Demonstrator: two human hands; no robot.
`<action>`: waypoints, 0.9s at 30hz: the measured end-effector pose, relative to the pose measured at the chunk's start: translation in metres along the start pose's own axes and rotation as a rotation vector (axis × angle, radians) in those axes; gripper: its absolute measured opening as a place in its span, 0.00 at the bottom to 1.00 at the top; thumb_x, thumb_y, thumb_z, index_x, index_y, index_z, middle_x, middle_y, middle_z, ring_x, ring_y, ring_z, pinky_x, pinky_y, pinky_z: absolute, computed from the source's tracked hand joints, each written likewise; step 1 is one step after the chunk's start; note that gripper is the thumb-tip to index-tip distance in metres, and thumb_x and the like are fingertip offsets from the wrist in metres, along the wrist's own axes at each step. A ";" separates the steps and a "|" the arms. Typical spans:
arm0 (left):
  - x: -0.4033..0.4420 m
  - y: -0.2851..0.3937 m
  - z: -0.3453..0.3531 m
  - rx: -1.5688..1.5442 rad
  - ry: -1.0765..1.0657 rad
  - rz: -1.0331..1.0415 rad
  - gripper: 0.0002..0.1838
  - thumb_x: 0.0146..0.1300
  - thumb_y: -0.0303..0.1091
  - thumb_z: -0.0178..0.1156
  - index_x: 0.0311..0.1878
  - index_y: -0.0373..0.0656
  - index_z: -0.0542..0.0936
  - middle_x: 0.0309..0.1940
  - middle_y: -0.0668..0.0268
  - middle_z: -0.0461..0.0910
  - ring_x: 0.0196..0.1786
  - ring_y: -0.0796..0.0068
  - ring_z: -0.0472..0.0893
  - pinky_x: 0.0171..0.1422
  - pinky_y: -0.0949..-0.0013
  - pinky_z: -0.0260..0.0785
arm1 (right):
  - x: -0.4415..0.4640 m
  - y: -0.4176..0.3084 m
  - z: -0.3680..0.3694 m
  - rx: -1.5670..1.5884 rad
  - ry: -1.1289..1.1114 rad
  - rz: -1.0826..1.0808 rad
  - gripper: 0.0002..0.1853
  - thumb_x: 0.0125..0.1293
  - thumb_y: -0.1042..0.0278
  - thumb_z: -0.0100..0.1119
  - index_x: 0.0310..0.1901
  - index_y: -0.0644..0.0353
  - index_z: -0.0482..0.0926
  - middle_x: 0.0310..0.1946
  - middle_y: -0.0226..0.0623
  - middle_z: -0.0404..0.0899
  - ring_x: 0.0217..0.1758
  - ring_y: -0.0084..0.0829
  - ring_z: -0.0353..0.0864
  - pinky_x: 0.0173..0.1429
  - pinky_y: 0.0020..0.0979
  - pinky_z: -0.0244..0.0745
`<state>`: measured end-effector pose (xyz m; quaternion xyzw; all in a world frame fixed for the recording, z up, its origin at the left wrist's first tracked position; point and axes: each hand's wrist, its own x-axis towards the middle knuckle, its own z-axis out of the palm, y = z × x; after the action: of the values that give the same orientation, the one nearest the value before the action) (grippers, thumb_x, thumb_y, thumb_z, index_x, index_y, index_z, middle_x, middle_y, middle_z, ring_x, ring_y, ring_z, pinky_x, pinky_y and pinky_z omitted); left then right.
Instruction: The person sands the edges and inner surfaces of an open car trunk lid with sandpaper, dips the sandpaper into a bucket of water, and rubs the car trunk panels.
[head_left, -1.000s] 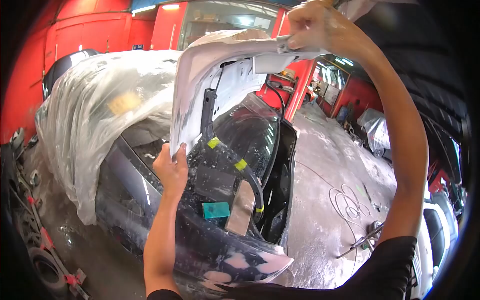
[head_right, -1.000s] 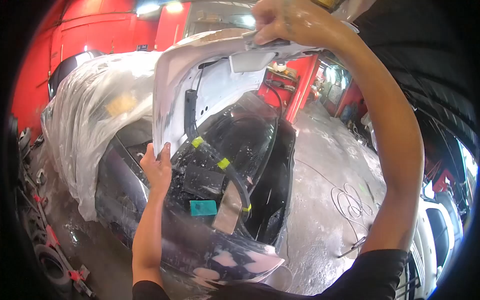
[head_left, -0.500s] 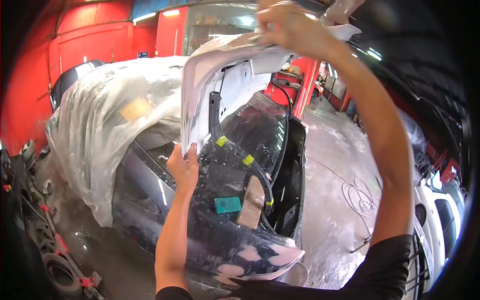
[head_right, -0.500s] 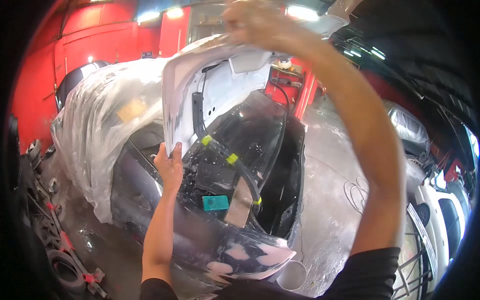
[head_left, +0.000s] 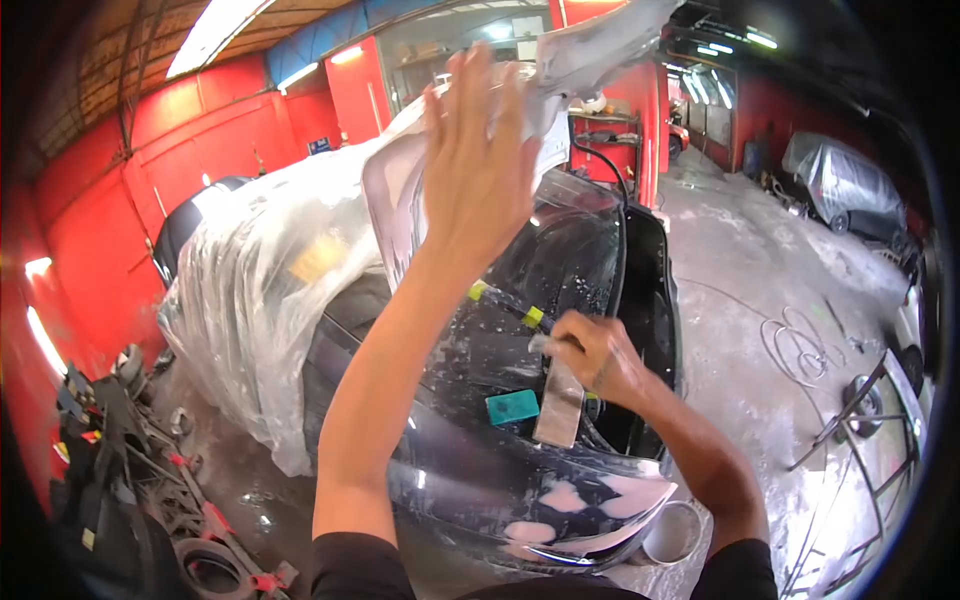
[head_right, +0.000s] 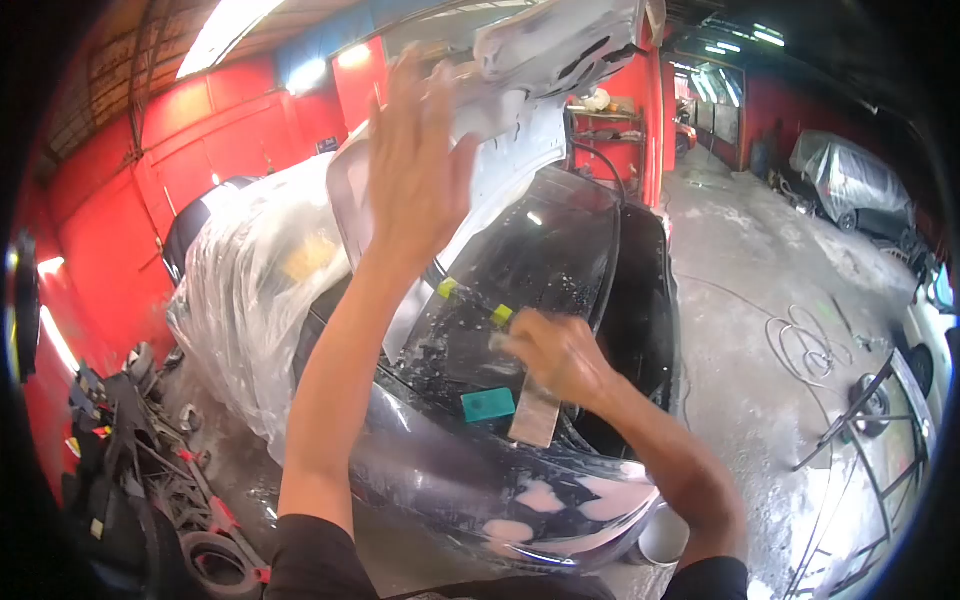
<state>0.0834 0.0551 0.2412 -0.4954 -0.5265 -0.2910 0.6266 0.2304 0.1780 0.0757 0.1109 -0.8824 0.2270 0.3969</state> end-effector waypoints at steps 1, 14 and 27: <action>0.011 -0.002 0.013 0.066 -0.028 0.061 0.35 0.67 0.34 0.65 0.76 0.38 0.69 0.83 0.46 0.57 0.84 0.43 0.57 0.85 0.36 0.48 | -0.014 -0.002 0.004 0.047 -0.007 0.062 0.11 0.67 0.68 0.71 0.37 0.66 0.80 0.31 0.46 0.84 0.28 0.41 0.87 0.33 0.37 0.78; -0.011 -0.067 -0.025 0.217 -0.120 0.190 0.23 0.72 0.35 0.65 0.69 0.46 0.77 0.70 0.55 0.78 0.74 0.48 0.74 0.77 0.43 0.63 | -0.110 0.046 0.023 0.822 -0.065 0.376 0.10 0.67 0.73 0.74 0.42 0.68 0.83 0.27 0.40 0.84 0.30 0.21 0.81 0.35 0.28 0.76; 0.071 -0.037 -0.025 0.440 -0.436 0.334 0.07 0.70 0.31 0.71 0.36 0.39 0.84 0.25 0.63 0.76 0.28 0.70 0.74 0.33 0.64 0.65 | -0.091 0.074 0.060 1.054 -0.173 0.017 0.09 0.65 0.71 0.75 0.41 0.63 0.83 0.31 0.45 0.87 0.31 0.42 0.89 0.35 0.36 0.79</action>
<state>0.0793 0.0302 0.3219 -0.4784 -0.6098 0.0483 0.6301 0.2239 0.2150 -0.0511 0.3064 -0.6792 0.6326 0.2112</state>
